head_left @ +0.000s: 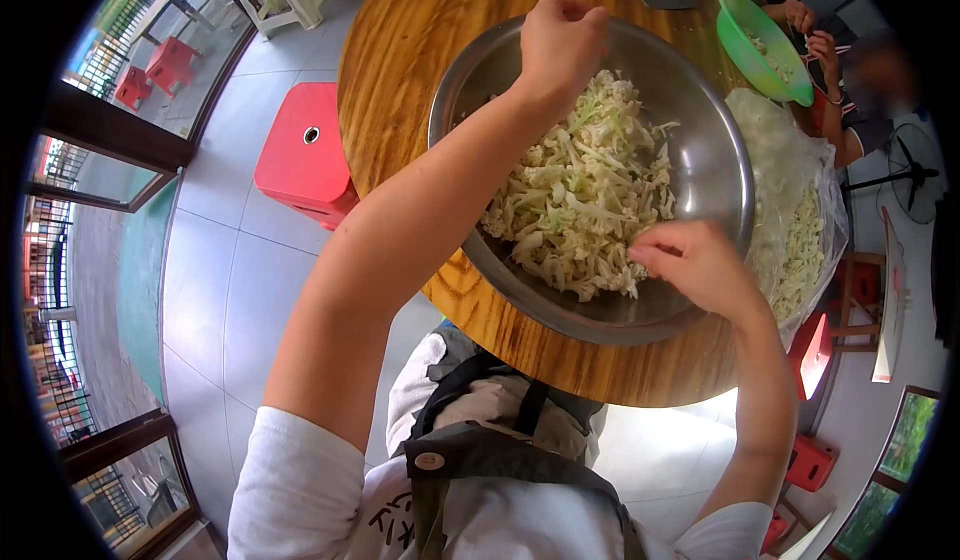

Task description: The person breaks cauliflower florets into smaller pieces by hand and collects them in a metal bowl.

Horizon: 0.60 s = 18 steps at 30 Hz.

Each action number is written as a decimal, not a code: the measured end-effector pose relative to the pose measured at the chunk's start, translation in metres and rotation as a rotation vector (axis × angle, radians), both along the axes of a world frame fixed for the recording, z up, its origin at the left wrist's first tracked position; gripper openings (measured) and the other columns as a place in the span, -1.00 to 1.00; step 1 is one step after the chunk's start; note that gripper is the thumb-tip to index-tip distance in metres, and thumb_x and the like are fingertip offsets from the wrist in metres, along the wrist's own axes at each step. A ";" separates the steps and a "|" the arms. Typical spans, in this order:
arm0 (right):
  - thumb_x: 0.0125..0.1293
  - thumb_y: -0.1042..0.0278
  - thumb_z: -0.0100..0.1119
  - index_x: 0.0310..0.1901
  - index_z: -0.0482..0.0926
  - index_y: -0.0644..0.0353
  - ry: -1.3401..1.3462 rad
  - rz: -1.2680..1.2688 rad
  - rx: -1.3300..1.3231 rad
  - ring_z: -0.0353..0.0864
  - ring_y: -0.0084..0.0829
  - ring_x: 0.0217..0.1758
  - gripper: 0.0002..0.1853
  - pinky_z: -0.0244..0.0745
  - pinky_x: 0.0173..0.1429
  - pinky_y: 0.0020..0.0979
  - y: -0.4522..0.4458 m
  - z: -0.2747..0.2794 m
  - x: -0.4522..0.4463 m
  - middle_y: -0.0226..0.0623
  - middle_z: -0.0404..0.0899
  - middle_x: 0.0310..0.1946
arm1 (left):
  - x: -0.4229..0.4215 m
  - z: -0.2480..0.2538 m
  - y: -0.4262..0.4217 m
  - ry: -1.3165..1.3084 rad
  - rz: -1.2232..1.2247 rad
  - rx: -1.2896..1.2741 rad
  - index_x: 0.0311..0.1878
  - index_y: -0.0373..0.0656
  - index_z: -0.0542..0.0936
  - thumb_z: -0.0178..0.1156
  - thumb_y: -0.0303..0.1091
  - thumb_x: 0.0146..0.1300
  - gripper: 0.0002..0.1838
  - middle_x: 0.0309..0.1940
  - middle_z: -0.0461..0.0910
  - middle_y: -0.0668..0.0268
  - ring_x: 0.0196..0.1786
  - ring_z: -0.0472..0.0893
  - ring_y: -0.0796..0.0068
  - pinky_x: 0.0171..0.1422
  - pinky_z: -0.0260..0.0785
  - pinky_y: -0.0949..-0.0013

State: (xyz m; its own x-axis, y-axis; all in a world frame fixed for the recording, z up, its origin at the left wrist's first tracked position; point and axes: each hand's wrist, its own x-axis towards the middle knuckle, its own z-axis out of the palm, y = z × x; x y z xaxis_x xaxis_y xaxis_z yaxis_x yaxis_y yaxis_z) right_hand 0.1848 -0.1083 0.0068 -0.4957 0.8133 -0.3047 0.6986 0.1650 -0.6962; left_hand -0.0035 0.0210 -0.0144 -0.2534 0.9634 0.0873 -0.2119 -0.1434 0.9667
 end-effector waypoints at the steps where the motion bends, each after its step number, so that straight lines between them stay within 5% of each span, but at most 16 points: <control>1: 0.12 0.31 0.22 -0.26 0.59 0.27 -0.014 0.099 0.037 0.54 -0.39 -0.47 -0.78 0.40 -0.33 -0.43 -0.003 -0.001 -0.001 -0.21 0.57 -0.52 | 0.000 0.001 0.000 0.003 -0.005 -0.004 -0.16 -0.39 0.43 0.13 -0.37 0.06 -0.69 -0.42 0.54 0.21 -0.44 0.55 0.50 -0.38 0.40 0.45; 8: 0.04 0.28 0.25 -0.28 0.59 0.26 -0.263 0.292 0.210 0.53 -0.19 -0.34 -0.74 0.41 -0.27 -0.32 -0.013 -0.015 -0.011 -0.12 0.51 -0.38 | 0.001 0.002 -0.003 0.010 0.012 0.003 -0.17 -0.38 0.43 0.13 -0.38 0.06 -0.70 -0.44 0.54 0.22 -0.46 0.54 0.51 -0.39 0.39 0.45; 15: 0.11 0.43 0.17 -0.16 0.56 0.31 0.173 0.102 0.046 0.55 -0.48 -0.30 -0.75 0.43 -0.22 -0.50 0.002 -0.009 0.005 -0.35 0.53 -0.35 | 0.000 0.002 -0.002 0.027 0.018 0.003 -0.19 -0.37 0.44 0.14 -0.37 0.06 -0.71 -0.45 0.53 0.23 -0.47 0.53 0.53 -0.41 0.38 0.45; 18: 0.15 0.44 0.14 -0.08 0.51 0.37 0.401 -0.187 -0.441 0.55 -0.54 -0.26 -0.70 0.44 -0.19 -0.54 0.005 -0.007 0.013 -0.31 0.56 -0.24 | 0.001 0.003 -0.004 0.025 0.006 -0.001 -0.20 -0.36 0.44 0.15 -0.38 0.06 -0.72 -0.46 0.53 0.24 -0.48 0.52 0.53 -0.42 0.37 0.46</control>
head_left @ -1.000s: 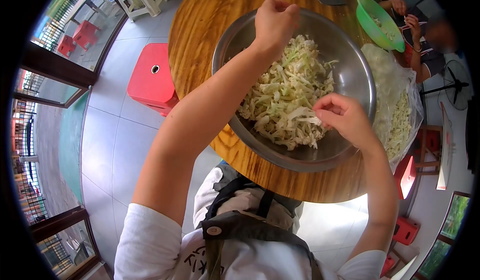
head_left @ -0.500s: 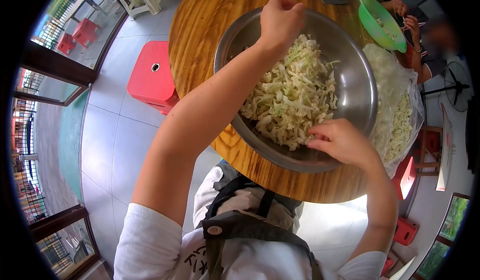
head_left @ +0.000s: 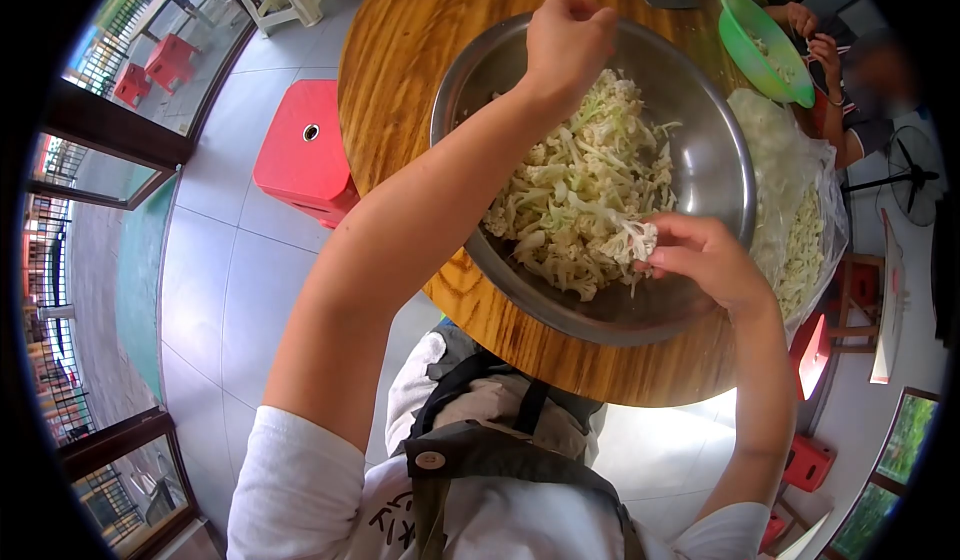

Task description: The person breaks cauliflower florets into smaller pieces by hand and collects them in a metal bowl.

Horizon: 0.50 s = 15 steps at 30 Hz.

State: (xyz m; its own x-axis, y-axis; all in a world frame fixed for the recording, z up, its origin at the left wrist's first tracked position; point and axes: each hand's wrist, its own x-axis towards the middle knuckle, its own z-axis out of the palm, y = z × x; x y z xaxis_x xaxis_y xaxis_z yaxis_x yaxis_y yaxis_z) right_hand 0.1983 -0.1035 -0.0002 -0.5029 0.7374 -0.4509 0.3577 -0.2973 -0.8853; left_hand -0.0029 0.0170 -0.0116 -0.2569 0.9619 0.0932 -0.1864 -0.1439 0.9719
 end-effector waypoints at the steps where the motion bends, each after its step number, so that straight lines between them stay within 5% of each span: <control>1: 0.18 0.48 0.11 -0.02 0.45 0.41 0.012 0.067 -0.021 0.55 -0.56 -0.21 -0.67 0.45 -0.15 -0.56 0.004 0.003 0.003 -0.26 0.56 -0.17 | 0.000 0.000 0.000 -0.003 -0.004 -0.002 -0.20 -0.36 0.44 0.15 -0.38 0.06 -0.73 -0.46 0.53 0.24 -0.49 0.52 0.53 -0.42 0.37 0.46; 4: 0.18 0.52 0.09 -0.01 0.46 0.39 0.192 -0.028 -0.138 0.55 -0.58 -0.21 -0.68 0.45 -0.12 -0.57 0.003 0.009 -0.001 -0.28 0.57 -0.19 | 0.001 0.001 -0.002 0.001 -0.009 -0.001 -0.21 -0.36 0.45 0.15 -0.39 0.06 -0.74 -0.46 0.53 0.25 -0.49 0.52 0.53 -0.44 0.36 0.46; 10: 0.23 0.47 0.10 -0.06 0.52 0.34 -0.090 0.257 0.103 0.53 -0.61 -0.13 -0.75 0.43 -0.04 -0.56 -0.001 0.015 -0.002 -0.37 0.57 -0.19 | 0.002 0.000 -0.001 -0.014 -0.029 -0.005 -0.22 -0.36 0.46 0.15 -0.39 0.06 -0.74 -0.45 0.53 0.25 -0.48 0.53 0.53 -0.43 0.36 0.47; 15: 0.29 0.36 0.07 -0.05 0.53 0.29 -0.044 -0.122 0.334 0.52 -0.57 -0.11 -0.74 0.38 0.02 -0.57 0.017 0.010 -0.010 -0.34 0.59 -0.20 | 0.002 -0.002 0.001 -0.004 -0.041 -0.003 -0.22 -0.33 0.48 0.18 -0.39 0.10 -0.77 -0.44 0.54 0.28 -0.46 0.52 0.57 -0.40 0.36 0.50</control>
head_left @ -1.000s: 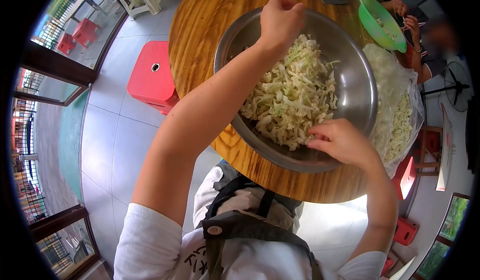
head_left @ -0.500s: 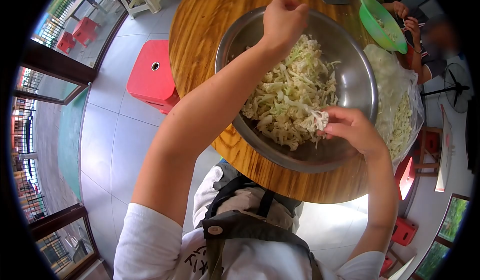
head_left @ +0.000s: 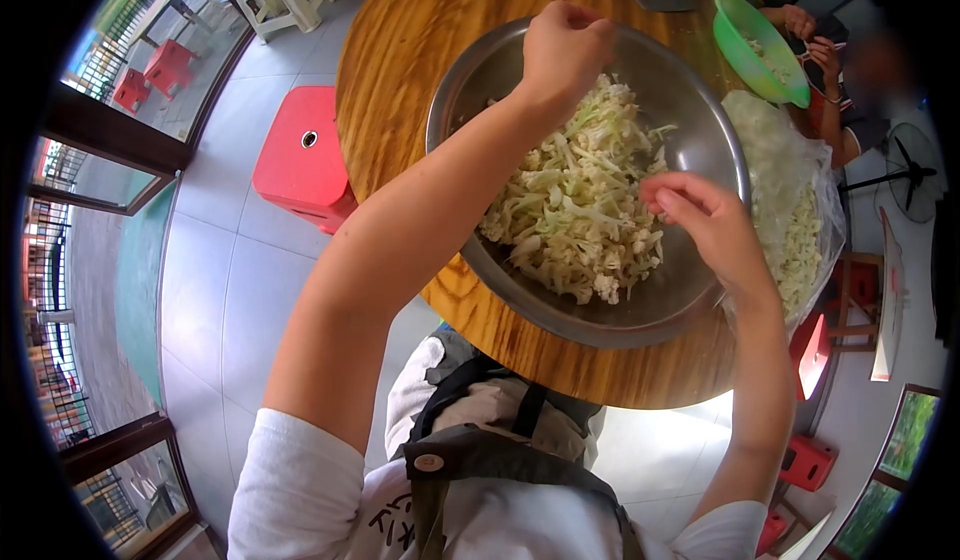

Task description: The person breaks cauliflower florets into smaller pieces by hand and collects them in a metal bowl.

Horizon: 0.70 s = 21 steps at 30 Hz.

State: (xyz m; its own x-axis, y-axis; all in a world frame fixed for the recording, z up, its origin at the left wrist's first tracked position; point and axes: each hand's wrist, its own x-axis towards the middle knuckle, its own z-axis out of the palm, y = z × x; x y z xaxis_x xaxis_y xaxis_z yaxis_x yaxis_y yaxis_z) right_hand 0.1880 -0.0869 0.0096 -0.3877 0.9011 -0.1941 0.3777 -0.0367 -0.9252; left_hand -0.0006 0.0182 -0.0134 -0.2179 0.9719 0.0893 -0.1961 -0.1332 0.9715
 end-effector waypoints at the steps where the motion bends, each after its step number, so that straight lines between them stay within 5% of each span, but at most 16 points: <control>1: 0.29 0.35 0.08 -0.04 0.52 0.30 -0.046 0.007 0.038 0.52 -0.57 -0.11 -0.73 0.38 0.03 -0.56 0.005 -0.005 -0.003 -0.32 0.59 -0.20 | 0.000 0.001 -0.001 -0.002 0.001 -0.007 -0.22 -0.32 0.49 0.19 -0.39 0.13 -0.78 -0.45 0.55 0.29 -0.45 0.51 0.59 -0.39 0.36 0.52; 10: 0.17 0.27 0.21 -0.01 0.52 0.17 -0.445 0.367 0.554 0.48 -0.30 0.06 -0.65 0.35 0.13 -0.40 -0.011 -0.028 -0.038 -0.19 0.44 0.05 | -0.001 0.002 -0.003 0.010 -0.022 -0.009 -0.24 -0.33 0.48 0.16 -0.43 0.12 -0.81 -0.47 0.52 0.30 -0.49 0.47 0.60 -0.42 0.33 0.53; 14: 0.17 0.27 0.18 -0.10 0.55 0.23 -0.280 0.549 0.184 0.49 -0.20 0.01 -0.70 0.38 0.08 -0.34 -0.025 0.003 -0.030 -0.17 0.45 0.02 | 0.001 -0.004 0.002 0.027 -0.101 -0.005 -0.22 -0.31 0.48 0.15 -0.43 0.12 -0.81 -0.45 0.53 0.30 -0.47 0.48 0.60 -0.39 0.33 0.54; 21: 0.20 0.33 0.15 -0.12 0.54 0.27 -0.400 0.307 0.294 0.55 -0.21 -0.13 -0.74 0.43 -0.04 -0.37 -0.033 0.010 0.004 -0.16 0.54 -0.15 | 0.005 -0.008 -0.013 0.533 -0.469 0.098 -0.13 -0.22 0.55 0.15 -0.38 0.13 -0.76 -0.38 0.58 0.32 -0.30 0.56 0.54 -0.19 0.38 0.46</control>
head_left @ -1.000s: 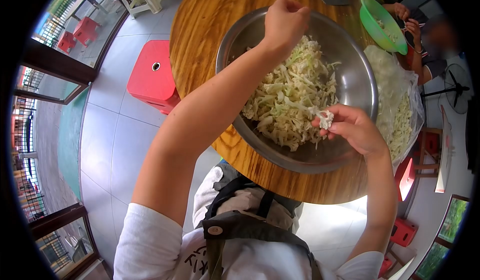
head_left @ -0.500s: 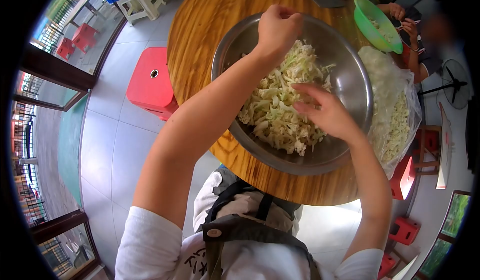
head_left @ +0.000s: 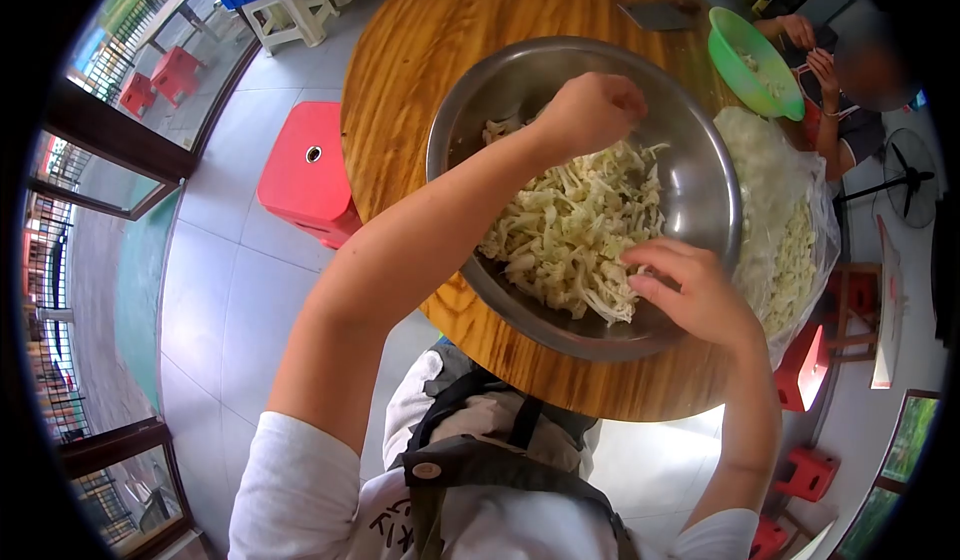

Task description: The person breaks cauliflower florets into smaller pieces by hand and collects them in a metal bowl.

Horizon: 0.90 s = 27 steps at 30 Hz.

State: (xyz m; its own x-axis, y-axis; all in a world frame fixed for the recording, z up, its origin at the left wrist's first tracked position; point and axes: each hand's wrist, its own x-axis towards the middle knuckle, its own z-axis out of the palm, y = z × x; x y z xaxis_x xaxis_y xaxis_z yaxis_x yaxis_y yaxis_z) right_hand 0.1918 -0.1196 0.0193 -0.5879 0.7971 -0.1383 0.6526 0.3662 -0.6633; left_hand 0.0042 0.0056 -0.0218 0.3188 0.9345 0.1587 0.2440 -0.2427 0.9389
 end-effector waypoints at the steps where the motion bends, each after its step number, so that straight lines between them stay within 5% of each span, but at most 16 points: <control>1: 0.22 0.37 0.14 -0.10 0.53 0.30 0.028 -0.083 0.012 0.57 -0.32 -0.22 -0.75 0.44 -0.12 -0.44 0.001 0.002 0.002 -0.20 0.57 -0.21 | 0.001 0.004 -0.007 0.096 -0.103 0.021 -0.10 -0.20 0.56 0.14 -0.34 0.13 -0.73 -0.36 0.61 0.29 -0.27 0.56 0.48 -0.14 0.39 0.43; 5: 0.29 0.39 0.08 -0.05 0.50 0.29 0.293 -0.355 0.069 0.53 -0.58 -0.23 -0.76 0.43 -0.16 -0.56 0.009 -0.015 0.017 -0.34 0.56 -0.25 | 0.011 0.022 -0.036 0.510 -0.509 0.043 0.02 -0.17 0.49 0.16 -0.20 0.12 -0.59 -0.17 0.55 0.13 -0.07 0.53 0.29 0.05 0.34 0.30; 9: 0.31 0.35 0.06 -0.04 0.51 0.24 0.419 -0.503 -0.062 0.52 -0.61 -0.25 -0.76 0.43 -0.15 -0.57 0.012 -0.014 0.022 -0.37 0.57 -0.27 | 0.022 0.021 -0.062 0.943 -0.900 0.063 0.19 -0.14 0.32 0.21 -0.07 0.05 -0.35 0.08 0.37 0.06 0.20 0.35 0.11 0.24 0.18 0.07; 13: 0.30 0.33 0.08 -0.04 0.52 0.22 0.424 -0.479 -0.036 0.52 -0.63 -0.30 -0.75 0.42 -0.17 -0.59 0.014 -0.020 0.026 -0.41 0.57 -0.31 | 0.017 0.011 -0.079 1.078 -0.593 0.235 0.22 -0.20 0.28 0.28 0.02 -0.04 -0.21 0.14 0.25 0.07 0.28 0.18 -0.02 0.24 0.13 -0.04; 23: 0.27 0.30 0.12 -0.06 0.52 0.24 0.348 -0.428 0.052 0.55 -0.57 -0.29 -0.73 0.44 -0.19 -0.53 0.013 -0.027 0.026 -0.30 0.61 -0.30 | 0.001 0.029 -0.073 1.080 -0.727 0.101 0.26 -0.15 0.27 0.36 0.10 -0.17 -0.08 0.05 0.29 0.05 0.13 0.33 -0.01 0.15 0.26 0.11; 27: 0.27 0.29 0.12 -0.07 0.52 0.23 0.328 -0.396 0.117 0.56 -0.51 -0.28 -0.74 0.44 -0.19 -0.51 0.014 -0.029 0.026 -0.24 0.61 -0.30 | 0.009 0.004 -0.070 1.073 -0.697 0.129 0.16 -0.04 0.39 0.39 0.16 -0.25 -0.14 0.11 0.28 -0.04 0.09 0.41 -0.09 0.10 0.27 -0.08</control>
